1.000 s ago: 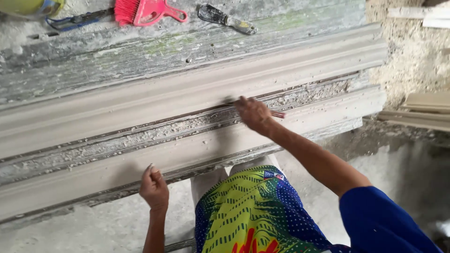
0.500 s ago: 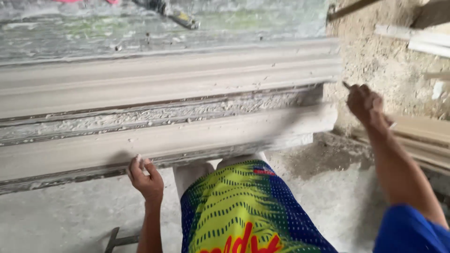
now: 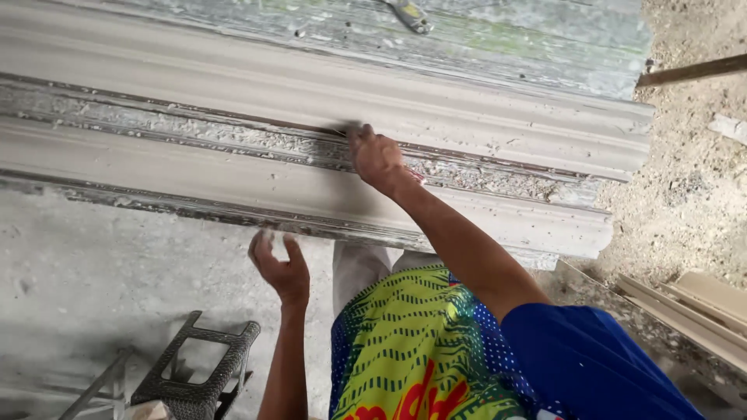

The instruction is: The person is using a scraper tool to remove excess plaster and clean the edges of decorative ceiling moldings.

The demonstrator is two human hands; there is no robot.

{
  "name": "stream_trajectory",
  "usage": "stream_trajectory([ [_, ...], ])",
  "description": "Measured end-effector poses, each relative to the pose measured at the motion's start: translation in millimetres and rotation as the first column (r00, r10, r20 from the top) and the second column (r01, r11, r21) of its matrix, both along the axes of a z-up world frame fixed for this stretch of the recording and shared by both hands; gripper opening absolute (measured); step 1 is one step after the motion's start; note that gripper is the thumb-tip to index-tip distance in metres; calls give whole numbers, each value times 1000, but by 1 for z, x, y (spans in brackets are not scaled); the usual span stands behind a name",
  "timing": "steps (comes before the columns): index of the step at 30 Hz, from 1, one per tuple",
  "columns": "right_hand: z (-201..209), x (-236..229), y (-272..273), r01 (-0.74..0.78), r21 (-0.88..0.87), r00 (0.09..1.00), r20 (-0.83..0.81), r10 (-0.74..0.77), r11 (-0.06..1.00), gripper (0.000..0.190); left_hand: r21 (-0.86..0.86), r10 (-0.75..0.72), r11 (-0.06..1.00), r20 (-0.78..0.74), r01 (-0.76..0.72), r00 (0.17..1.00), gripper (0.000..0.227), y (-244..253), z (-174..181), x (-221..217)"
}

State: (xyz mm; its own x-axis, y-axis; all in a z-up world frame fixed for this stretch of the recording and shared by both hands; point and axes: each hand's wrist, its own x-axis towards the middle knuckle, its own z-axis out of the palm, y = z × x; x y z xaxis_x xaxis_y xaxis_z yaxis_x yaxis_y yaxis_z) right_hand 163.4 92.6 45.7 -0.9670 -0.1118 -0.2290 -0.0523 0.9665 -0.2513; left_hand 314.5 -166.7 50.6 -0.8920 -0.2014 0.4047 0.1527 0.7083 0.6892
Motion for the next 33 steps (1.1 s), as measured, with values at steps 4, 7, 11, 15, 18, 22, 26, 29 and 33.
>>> stream_trajectory([
  [4,26,-4,2,22,115,972,229,-48,993,31,-16,123,992,132,-122,984,33,-25,-20,38],
  [7,23,51,71,-13,377,992,-112,60,926,30,3,156,987,219,-160,963,36,-24,-23,57],
  [11,35,123,202,122,366,918,312,-245,923,24,87,125,985,229,-149,965,36,-2,-15,50],
  [15,-16,242,394,361,897,650,-438,621,255,21,109,96,987,181,-117,979,35,22,-15,32],
  [18,-45,304,510,147,645,927,174,-332,750,23,128,60,989,135,-77,989,36,31,-11,31],
  [22,13,243,420,220,602,927,117,-357,768,25,84,8,996,101,-17,995,35,41,-3,33],
  [26,-10,216,334,131,622,829,-495,259,772,9,5,-16,1000,106,16,994,35,44,3,45],
  [29,3,195,333,253,221,956,94,-279,942,30,18,-118,993,299,118,947,35,58,53,41],
  [33,-1,246,401,155,328,973,115,-202,932,58,-52,-107,990,301,129,948,36,44,46,62],
])
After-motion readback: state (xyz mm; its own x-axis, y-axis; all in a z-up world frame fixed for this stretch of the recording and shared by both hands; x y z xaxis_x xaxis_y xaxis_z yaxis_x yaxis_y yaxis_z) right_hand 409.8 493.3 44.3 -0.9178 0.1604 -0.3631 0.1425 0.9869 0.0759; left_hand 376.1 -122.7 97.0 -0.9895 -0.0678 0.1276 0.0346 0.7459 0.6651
